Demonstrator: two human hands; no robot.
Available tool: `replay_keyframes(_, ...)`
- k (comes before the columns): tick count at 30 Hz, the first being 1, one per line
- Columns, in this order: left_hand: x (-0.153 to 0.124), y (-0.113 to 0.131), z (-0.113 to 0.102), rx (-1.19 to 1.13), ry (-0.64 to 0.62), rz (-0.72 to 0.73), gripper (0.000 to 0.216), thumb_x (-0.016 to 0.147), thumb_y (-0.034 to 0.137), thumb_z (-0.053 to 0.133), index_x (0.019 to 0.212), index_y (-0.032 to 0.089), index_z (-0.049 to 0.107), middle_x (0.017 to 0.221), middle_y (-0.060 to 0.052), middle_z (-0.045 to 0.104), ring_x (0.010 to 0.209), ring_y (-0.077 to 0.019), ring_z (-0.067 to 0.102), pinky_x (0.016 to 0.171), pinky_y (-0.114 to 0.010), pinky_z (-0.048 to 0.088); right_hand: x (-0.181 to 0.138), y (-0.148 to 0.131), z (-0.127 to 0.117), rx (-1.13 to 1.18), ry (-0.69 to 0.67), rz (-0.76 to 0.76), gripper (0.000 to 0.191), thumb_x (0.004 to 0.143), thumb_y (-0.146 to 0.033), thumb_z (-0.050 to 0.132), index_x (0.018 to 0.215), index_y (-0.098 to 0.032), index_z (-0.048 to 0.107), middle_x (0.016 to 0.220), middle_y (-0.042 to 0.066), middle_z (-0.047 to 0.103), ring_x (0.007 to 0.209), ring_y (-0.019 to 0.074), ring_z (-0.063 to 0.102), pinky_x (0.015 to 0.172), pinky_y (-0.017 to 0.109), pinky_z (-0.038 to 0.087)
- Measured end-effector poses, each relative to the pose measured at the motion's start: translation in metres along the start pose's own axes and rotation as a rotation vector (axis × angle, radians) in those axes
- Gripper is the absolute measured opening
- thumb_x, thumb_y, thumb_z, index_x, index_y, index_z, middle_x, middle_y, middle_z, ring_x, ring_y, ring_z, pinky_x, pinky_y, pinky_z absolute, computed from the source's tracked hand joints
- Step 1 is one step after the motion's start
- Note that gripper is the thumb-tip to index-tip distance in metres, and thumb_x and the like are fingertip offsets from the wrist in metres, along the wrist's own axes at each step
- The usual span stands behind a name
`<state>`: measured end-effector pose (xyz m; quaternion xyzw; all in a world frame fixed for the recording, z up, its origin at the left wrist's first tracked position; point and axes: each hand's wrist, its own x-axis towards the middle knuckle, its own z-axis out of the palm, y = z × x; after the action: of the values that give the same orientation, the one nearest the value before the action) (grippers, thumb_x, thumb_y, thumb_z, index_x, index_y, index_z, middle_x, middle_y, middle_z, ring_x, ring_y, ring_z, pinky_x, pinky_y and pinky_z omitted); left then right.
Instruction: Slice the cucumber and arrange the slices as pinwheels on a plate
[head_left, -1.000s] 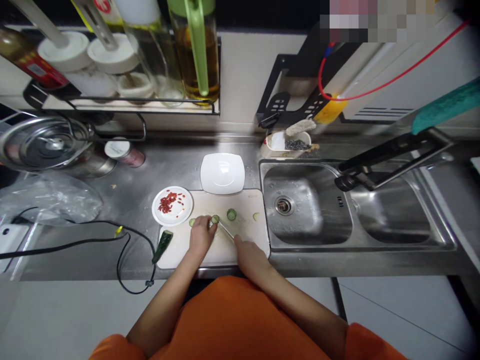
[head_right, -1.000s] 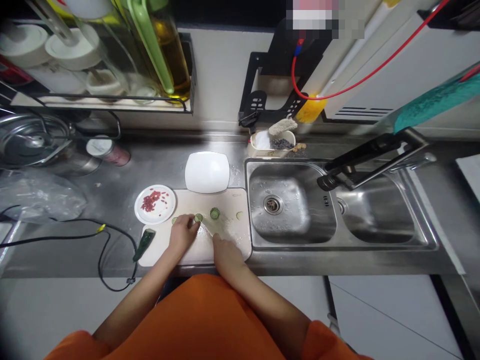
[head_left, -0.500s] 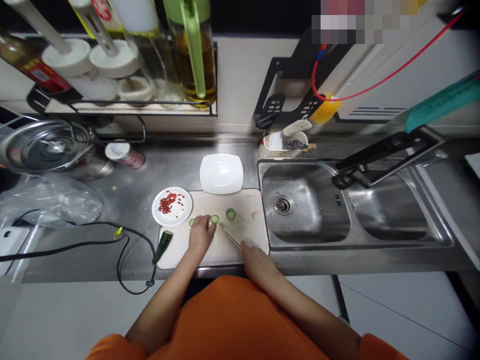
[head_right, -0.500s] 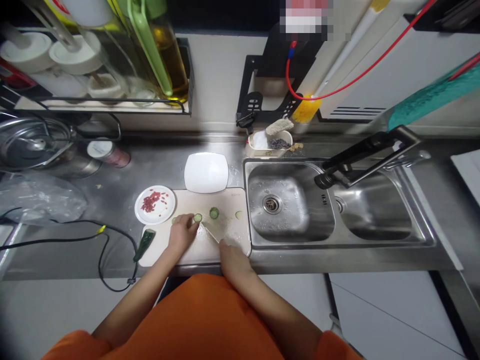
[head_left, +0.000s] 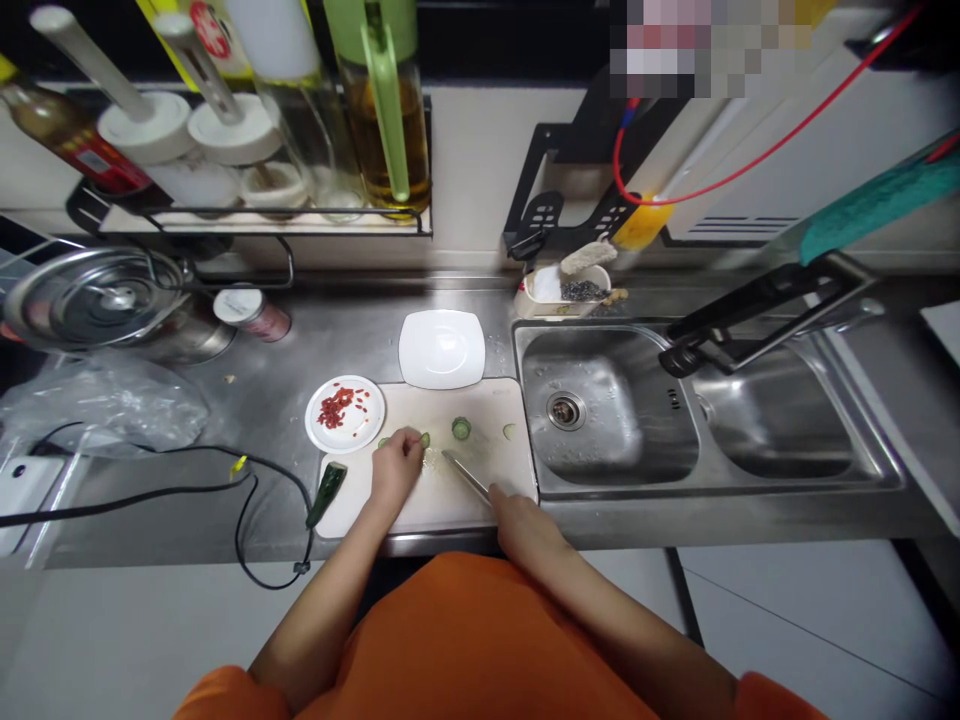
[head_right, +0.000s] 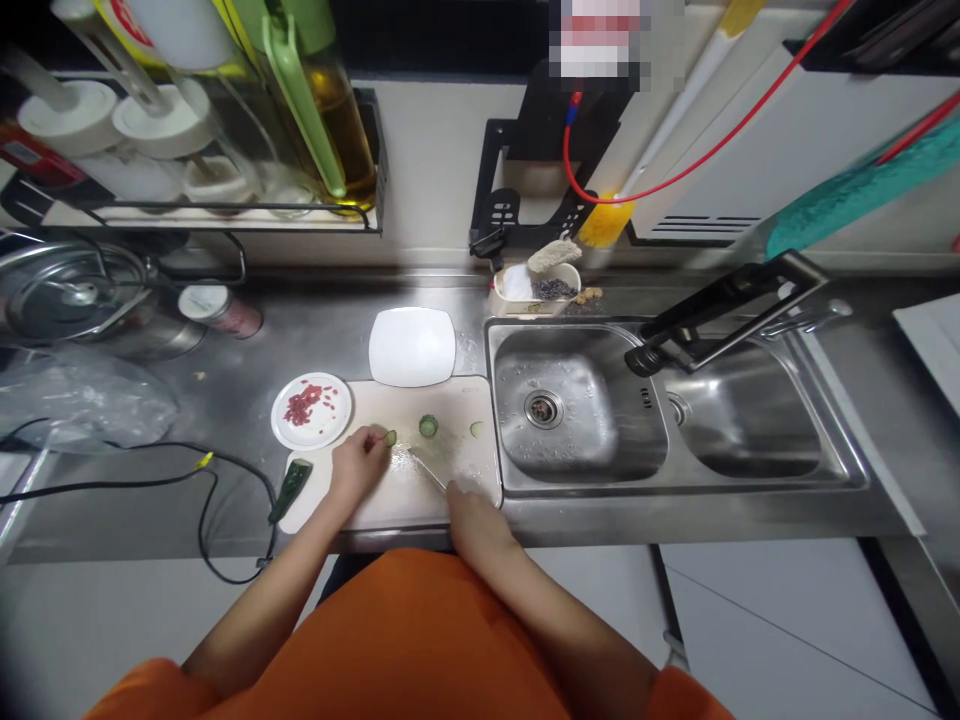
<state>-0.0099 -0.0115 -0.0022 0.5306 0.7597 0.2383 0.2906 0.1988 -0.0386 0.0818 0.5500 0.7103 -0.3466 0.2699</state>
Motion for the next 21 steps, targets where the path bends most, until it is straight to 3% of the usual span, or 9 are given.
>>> replay_keyframes(8,-0.008,-0.03,-0.032,0.114,0.159,-0.172,0.019,0.08,0.031,0.051,0.086,0.021,0.065,0.075,-0.001,0.069,0.067,-0.0156,0.061,0.069,-0.026,0.042,0.004,0.003,0.003,-0.004,-0.018,-0.002,0.039,0.081,-0.001,0.035,0.116,-0.016,0.046,0.089,0.013,0.064,0.091,0.0237,0.063,0.063,0.026,0.041)
replay_keyframes(16,-0.012,-0.04,-0.03,0.337,0.141,0.009,0.023,0.083,0.026,0.045,0.088,0.018,0.067,0.082,-0.008,0.069,0.077,-0.0213,0.062,0.073,-0.031,0.044,0.003,0.002,0.001,0.002,-0.019,0.001,0.042,0.081,-0.001,0.033,0.118,-0.015,0.047,0.09,0.014,0.065,0.094,0.0252,0.062,0.067,0.029,0.044)
replay_keyframes(21,-0.009,-0.026,-0.025,0.216,0.098,0.139,0.024,0.084,0.027,0.048,0.095,0.019,0.067,0.093,-0.007,0.069,0.088,-0.0197,0.061,0.083,-0.03,0.044,0.001,0.002,0.001,0.002,0.004,0.002,0.041,0.083,-0.002,0.031,0.118,-0.016,0.047,0.091,0.014,0.065,0.095,0.0247,0.062,0.068,0.029,0.045)
